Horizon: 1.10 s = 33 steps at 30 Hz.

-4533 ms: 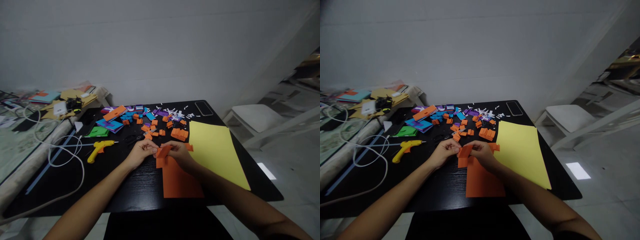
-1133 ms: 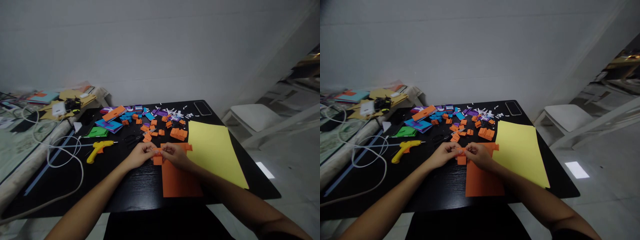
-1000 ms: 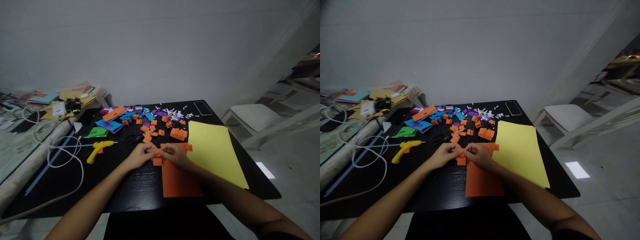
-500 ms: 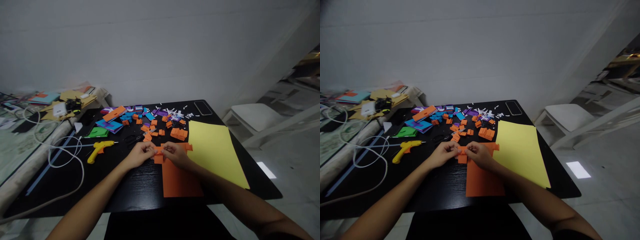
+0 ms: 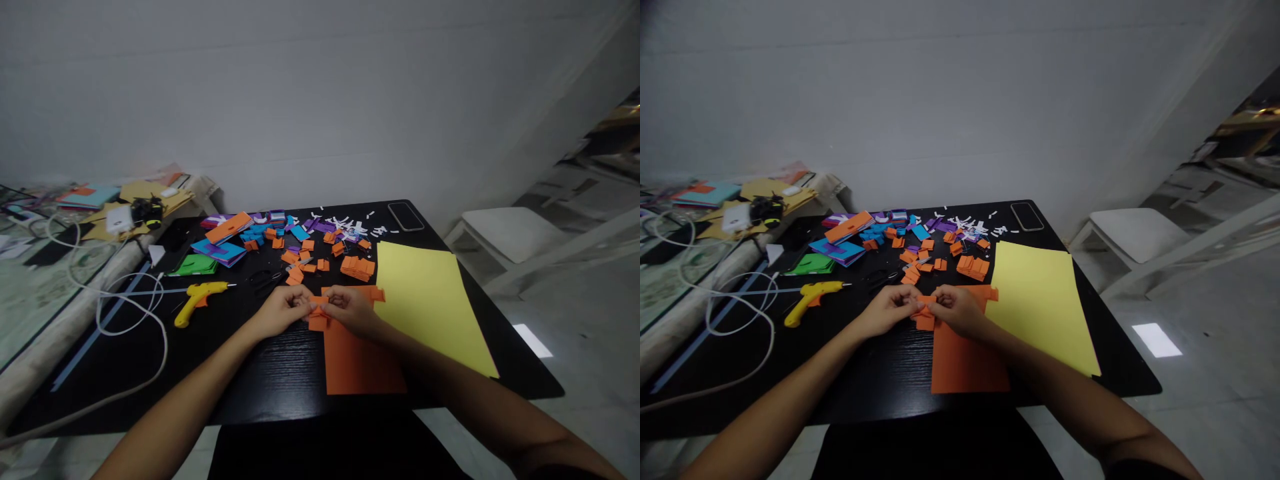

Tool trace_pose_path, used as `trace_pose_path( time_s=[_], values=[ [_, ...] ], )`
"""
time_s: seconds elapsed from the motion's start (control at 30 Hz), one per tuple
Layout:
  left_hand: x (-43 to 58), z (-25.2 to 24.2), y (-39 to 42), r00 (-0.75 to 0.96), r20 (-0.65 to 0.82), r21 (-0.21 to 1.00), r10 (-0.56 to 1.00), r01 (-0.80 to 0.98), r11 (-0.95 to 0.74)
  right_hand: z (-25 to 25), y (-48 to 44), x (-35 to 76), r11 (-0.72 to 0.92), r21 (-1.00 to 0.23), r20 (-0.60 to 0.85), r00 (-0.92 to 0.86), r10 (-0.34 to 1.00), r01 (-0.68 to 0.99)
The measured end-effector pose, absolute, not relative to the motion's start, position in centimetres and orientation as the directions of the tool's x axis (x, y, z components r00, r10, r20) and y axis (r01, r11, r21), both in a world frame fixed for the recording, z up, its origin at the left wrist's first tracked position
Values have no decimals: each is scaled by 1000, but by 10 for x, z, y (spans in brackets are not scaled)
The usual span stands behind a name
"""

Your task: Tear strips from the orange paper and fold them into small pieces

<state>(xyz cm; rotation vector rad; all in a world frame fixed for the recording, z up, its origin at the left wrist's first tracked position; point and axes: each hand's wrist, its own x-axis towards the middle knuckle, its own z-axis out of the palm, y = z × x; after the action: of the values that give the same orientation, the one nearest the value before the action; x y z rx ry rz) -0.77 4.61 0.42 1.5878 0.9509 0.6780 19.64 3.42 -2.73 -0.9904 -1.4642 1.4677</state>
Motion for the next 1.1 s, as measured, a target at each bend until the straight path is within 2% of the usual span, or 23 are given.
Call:
trace_pose_path(
  time_s=[0.23,1.1],
  values=[
    [-9,4,47,487,-81,971,870,235,-41,-28,36,197,-43,-997,-18,-367,930,-58],
    [-12,7,48,514,-56,974,856,215,-66,-23,34,199,0,-999,17,-355,935,-49]
  ],
)
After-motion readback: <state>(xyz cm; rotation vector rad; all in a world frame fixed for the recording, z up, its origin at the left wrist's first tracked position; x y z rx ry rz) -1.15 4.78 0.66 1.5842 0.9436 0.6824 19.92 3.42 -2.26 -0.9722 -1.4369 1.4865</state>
